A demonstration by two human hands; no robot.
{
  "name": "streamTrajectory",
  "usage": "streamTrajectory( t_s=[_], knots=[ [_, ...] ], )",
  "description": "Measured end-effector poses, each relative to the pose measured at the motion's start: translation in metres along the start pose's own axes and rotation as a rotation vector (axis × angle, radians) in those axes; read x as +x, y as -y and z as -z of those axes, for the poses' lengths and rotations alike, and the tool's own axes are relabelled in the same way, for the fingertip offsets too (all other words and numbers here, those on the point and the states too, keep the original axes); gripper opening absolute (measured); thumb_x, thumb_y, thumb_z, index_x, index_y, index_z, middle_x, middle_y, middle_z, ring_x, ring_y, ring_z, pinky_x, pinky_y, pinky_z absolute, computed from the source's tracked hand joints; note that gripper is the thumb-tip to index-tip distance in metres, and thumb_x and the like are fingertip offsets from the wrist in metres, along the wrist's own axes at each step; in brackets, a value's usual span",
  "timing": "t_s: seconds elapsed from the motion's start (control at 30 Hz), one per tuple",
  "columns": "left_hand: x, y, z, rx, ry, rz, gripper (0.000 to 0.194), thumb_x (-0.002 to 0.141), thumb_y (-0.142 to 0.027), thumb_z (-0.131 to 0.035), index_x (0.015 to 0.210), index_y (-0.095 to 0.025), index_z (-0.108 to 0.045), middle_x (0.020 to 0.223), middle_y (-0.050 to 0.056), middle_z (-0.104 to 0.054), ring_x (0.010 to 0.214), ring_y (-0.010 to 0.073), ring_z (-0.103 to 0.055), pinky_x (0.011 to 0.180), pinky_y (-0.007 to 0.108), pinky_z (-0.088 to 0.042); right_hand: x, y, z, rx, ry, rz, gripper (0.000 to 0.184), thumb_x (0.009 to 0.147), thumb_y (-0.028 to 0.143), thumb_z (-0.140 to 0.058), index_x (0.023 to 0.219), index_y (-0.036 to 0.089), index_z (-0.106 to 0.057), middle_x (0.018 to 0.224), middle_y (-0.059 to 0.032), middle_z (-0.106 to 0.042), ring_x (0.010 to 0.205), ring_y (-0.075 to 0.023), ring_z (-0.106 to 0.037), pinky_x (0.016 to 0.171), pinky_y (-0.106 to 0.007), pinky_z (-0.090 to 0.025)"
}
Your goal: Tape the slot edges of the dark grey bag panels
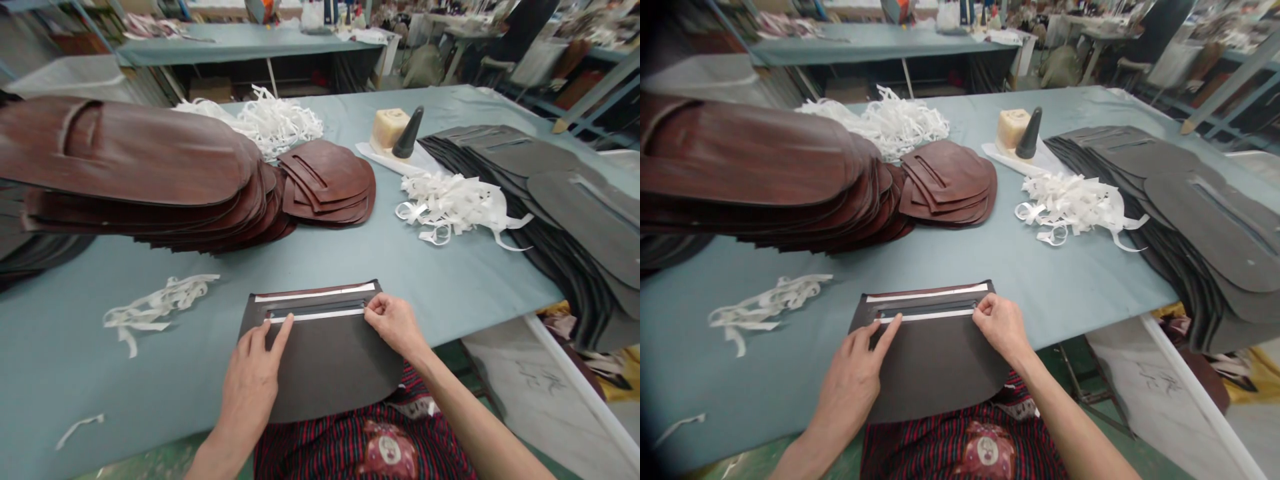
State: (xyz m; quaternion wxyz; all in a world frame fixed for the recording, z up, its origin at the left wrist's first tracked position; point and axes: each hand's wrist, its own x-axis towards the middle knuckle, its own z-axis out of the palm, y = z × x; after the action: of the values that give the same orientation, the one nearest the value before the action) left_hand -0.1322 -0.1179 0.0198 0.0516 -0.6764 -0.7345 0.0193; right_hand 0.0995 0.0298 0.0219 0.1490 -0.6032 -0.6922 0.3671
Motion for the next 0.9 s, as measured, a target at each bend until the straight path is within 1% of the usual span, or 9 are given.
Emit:
streamTrajectory(
  t_s=[0.13, 0.3, 0.43, 0.5, 0.57, 0.67, 0.73, 0.8, 0.9],
  knots=[
    [0.007, -0.009, 0.004, 0.109, 0.03, 0.003, 0.064, 0.082, 0.001, -0.037, 0.138, -0.03, -0.041, 0.118, 0.014, -0.051, 0.106, 0.0301, -0.047, 0.082, 0.042, -0.047, -0.001, 0.004, -0.001, -0.07, -0.027, 0.003, 0.008, 0.068, 0.021, -0.053, 0.064, 0.019, -0.06, 0.058, 0.0021, -0.06, 0.054, -0.0112, -0.053, 0.052, -0.021, -0.031],
    [0.018, -0.026, 0.004, 0.114, 0.007, -0.085, 0.048, 0.083, -0.002, -0.038, 0.128, -0.01, -0.052, 0.116, 0.016, -0.053, 0.11, 0.0281, -0.046, 0.091, 0.04, -0.046, -0.002, 0.008, -0.002, -0.162, -0.058, 0.007, 0.007, 0.068, 0.018, -0.054, 0.063, 0.019, -0.058, 0.057, 0.0025, -0.06, 0.053, -0.011, -0.051, 0.052, -0.022, -0.029],
    [0.028, -0.039, 0.011, 0.139, 0.061, -0.108, 0.058, 0.082, -0.002, -0.04, 0.136, -0.022, -0.043, 0.102, 0.012, -0.056, 0.092, 0.0254, -0.053, 0.08, 0.041, -0.05, -0.002, 0.009, -0.004, -0.246, -0.066, 0.014, 0.007, 0.071, 0.017, -0.055, 0.065, 0.019, -0.058, 0.057, 0.0022, -0.058, 0.053, -0.0111, -0.051, 0.053, -0.023, -0.028],
    [0.033, -0.047, 0.014, 0.125, 0.058, -0.136, 0.054, 0.082, -0.004, -0.042, 0.133, -0.021, -0.047, 0.102, 0.012, -0.056, 0.094, 0.0259, -0.053, 0.081, 0.041, -0.05, -0.004, 0.009, -0.007, -0.326, -0.091, 0.037, 0.006, 0.075, 0.017, -0.055, 0.071, 0.019, -0.059, 0.059, 0.0017, -0.058, 0.054, -0.012, -0.05, 0.053, -0.024, -0.028],
    [0.036, -0.056, 0.016, 0.103, 0.041, -0.151, 0.051, 0.082, -0.005, -0.043, 0.131, -0.017, -0.048, 0.107, 0.014, -0.055, 0.098, 0.0263, -0.052, 0.083, 0.041, -0.049, -0.009, 0.01, -0.011, -0.428, -0.131, 0.165, 0.01, 0.081, 0.015, -0.052, 0.083, 0.019, -0.061, 0.072, -0.0018, -0.061, 0.062, -0.0141, -0.052, 0.054, -0.025, -0.03],
    [0.035, -0.07, 0.014, 0.094, 0.0, -0.134, 0.059, 0.081, -0.005, -0.046, 0.137, -0.024, -0.041, 0.11, 0.013, -0.055, 0.098, 0.0263, -0.054, 0.082, 0.043, -0.05, -0.02, 0.008, -0.014, -0.539, -0.11, 0.581, 0.025, 0.086, 0.009, -0.045, 0.103, 0.019, -0.06, 0.102, -0.0089, -0.059, 0.085, -0.0195, -0.053, 0.068, -0.029, -0.038],
    [0.032, -0.076, 0.008, 0.089, -0.046, -0.123, 0.062, 0.079, -0.005, -0.049, 0.136, -0.027, -0.041, 0.113, 0.014, -0.056, 0.101, 0.0278, -0.055, 0.084, 0.046, -0.05, -0.025, 0.003, -0.016, -0.556, -0.085, 0.788, 0.033, 0.085, 0.006, -0.044, 0.112, 0.017, -0.058, 0.106, -0.0108, -0.057, 0.093, -0.022, -0.05, 0.078, -0.033, -0.039],
    [0.028, -0.073, -0.003, 0.063, -0.117, -0.101, 0.059, 0.077, -0.006, -0.053, 0.133, -0.023, -0.046, 0.115, 0.015, -0.057, 0.104, 0.0294, -0.055, 0.085, 0.045, -0.05, -0.026, -0.004, -0.021, -0.536, -0.138, 0.862, 0.032, 0.082, 0.004, -0.044, 0.11, 0.015, -0.058, 0.1, -0.0107, -0.057, 0.09, -0.022, -0.049, 0.079, -0.034, -0.04],
    [0.031, -0.043, -0.024, -0.073, -0.284, -0.077, 0.039, 0.077, -0.006, -0.056, 0.111, -0.024, -0.063, 0.103, 0.008, -0.064, 0.096, 0.024, -0.061, 0.081, 0.036, -0.053, -0.013, -0.013, -0.04, -0.493, -0.319, 0.942, 0.015, 0.078, 0.007, -0.048, 0.082, 0.018, -0.059, 0.086, -0.0074, -0.057, 0.083, -0.0217, -0.05, 0.075, -0.034, -0.042]
  ],
)
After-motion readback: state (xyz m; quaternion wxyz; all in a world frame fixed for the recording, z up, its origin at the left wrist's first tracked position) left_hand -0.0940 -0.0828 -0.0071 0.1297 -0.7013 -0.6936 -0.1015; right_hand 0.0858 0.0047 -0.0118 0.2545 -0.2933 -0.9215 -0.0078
